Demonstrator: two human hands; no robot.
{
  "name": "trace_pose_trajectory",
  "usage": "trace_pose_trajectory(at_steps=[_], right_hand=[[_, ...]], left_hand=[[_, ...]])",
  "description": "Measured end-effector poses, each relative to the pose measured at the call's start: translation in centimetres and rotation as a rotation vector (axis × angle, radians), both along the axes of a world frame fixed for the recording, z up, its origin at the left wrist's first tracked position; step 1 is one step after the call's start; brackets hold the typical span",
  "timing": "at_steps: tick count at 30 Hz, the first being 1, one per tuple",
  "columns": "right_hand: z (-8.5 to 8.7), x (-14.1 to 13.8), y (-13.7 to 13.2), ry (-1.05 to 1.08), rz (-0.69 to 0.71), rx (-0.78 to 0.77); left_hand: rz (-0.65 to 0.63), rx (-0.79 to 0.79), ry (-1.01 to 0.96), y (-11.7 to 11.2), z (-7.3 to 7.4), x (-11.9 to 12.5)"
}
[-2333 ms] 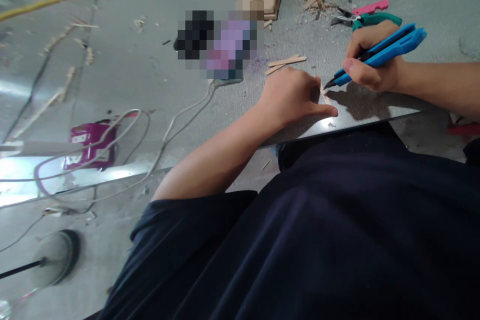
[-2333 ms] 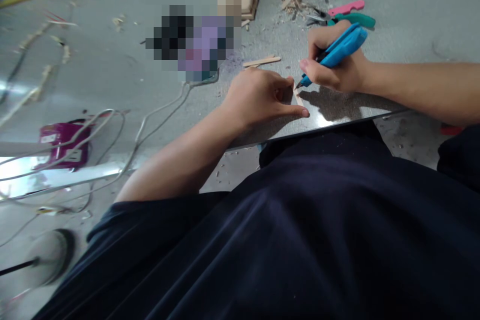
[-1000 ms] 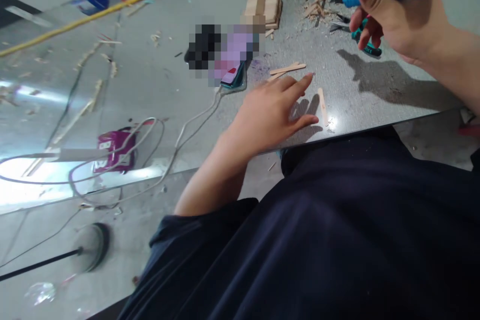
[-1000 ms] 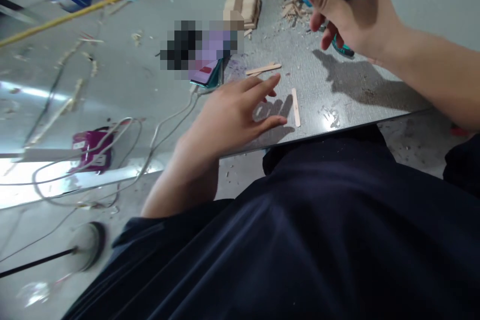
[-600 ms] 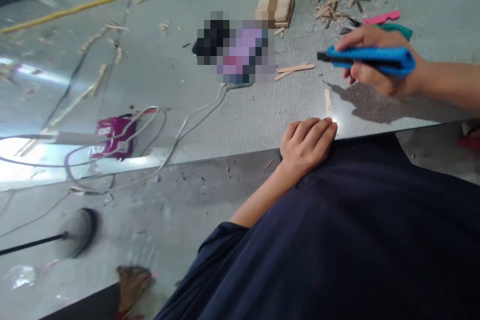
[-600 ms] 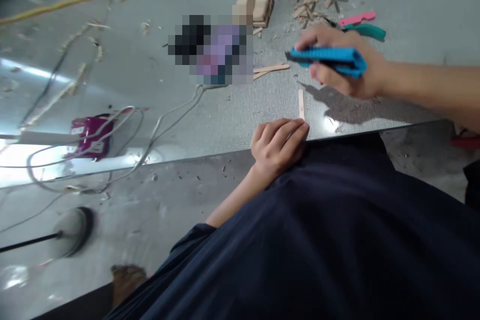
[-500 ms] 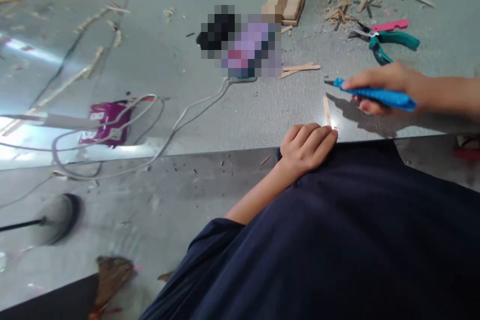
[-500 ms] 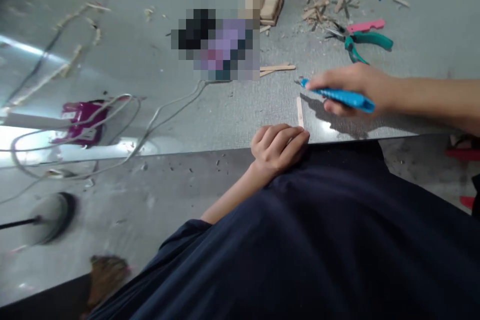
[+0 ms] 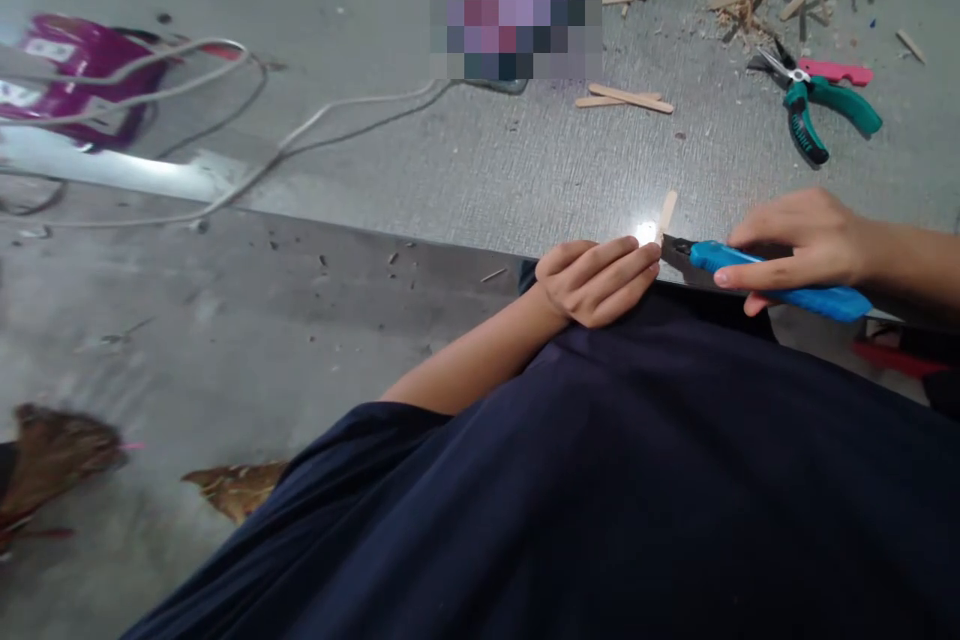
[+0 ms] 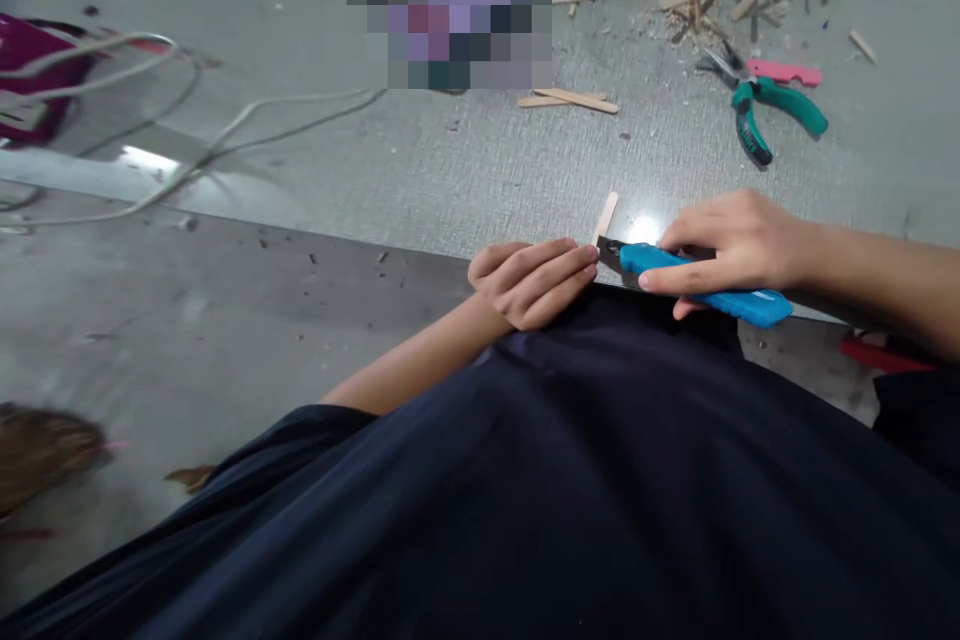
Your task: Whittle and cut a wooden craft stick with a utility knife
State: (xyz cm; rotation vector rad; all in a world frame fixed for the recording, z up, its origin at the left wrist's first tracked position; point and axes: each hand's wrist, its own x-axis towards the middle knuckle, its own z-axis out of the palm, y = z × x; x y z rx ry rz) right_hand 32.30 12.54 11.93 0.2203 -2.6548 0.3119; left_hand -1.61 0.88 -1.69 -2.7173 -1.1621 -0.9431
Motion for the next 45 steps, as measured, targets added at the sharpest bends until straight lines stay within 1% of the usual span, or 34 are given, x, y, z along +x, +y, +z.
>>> trace_pose_trajectory(at_steps=[1, 3, 5, 7, 9, 12, 15, 18, 20, 22, 25, 27, 30, 32, 35, 39, 41, 43, 45], right_hand=[[0.1, -0.2, -0.1, 0.002, 0.007, 0.03], [0.2, -0.4, -0.3, -0.006, 0.008, 0.058], [0.1, -0.5, -0.4, -0.029, -0.01, 0.053], [0.0, -0.5, -0.5, -0.036, -0.02, 0.028], [0.0, -0.5, -0.5, -0.034, -0.021, 0.001], [0.2, -0.6, -0.5, -0.046, -0.025, -0.039], [0.4, -0.7, -0.4, -0.071, -0.005, -0.08], [0.4, -1.0, -0.5, -0.106, 0.005, -0.132], [0.5, -1.3, -1.0, -0.106, -0.034, -0.232], [0.9, -1.8, -1.8, -0.085, -0.136, -0.394], [1.8, -2.4, -3.0, -0.074, -0.356, -0.643], [2.3, -2.6, -3.5, -0.103, -0.438, -0.777], [2.3, -2.7, -4.0, -0.11, -0.46, -0.912], [2.0, -2.8, -4.3, -0.075, -0.467, -0.976], [2.1, -3.0, -4.7, -0.08, -0.498, -1.019], [2.8, -3.1, -4.9, -0.132, -0.551, -0.982], [2.9, -3.1, -4.7, -0.121, -0.516, -0.964], [2.6, -3.1, -4.4, -0.088, -0.459, -0.92], [2.2, -3.1, -4.1, -0.093, -0.437, -0.864]], left_hand=[[-0.016, -0.038, -0.019, 0.0, -0.3, -0.1], [-0.035, -0.055, -0.04, 0.0, -0.7, -0.2], [-0.031, -0.083, -0.015, 0.0, -1.0, -0.1], [-0.023, -0.152, 0.007, -0.1, -1.0, -0.1], [-0.008, -0.259, 0.003, -0.2, -0.9, -0.1], [0.039, -0.431, -0.057, -0.4, -0.4, -0.1], [0.073, -0.504, -0.114, -0.5, 0.3, 0.1], [0.073, -0.496, -0.105, -0.4, 0.9, 0.3], [0.065, -0.477, -0.083, -0.4, 1.0, 0.3], [0.064, -0.463, -0.071, -0.4, 1.0, 0.4], [0.075, -0.46, -0.06, -0.4, 0.7, 0.4], [0.072, -0.446, -0.071, -0.3, 0.5, 0.5], [0.039, -0.374, -0.116, -0.2, 0.3, 0.5], [0.018, -0.3, -0.102, -0.2, 0.1, 0.5], [0.012, -0.224, -0.036, -0.2, -0.3, 0.4], [0.019, -0.16, -0.036, -0.3, -0.7, 0.5], [0.04, -0.147, -0.055, -0.3, -0.5, 0.6], [0.075, -0.155, -0.07, -0.3, -0.2, 0.8], [0.098, -0.162, -0.069, -0.2, 0.2, 0.9]])
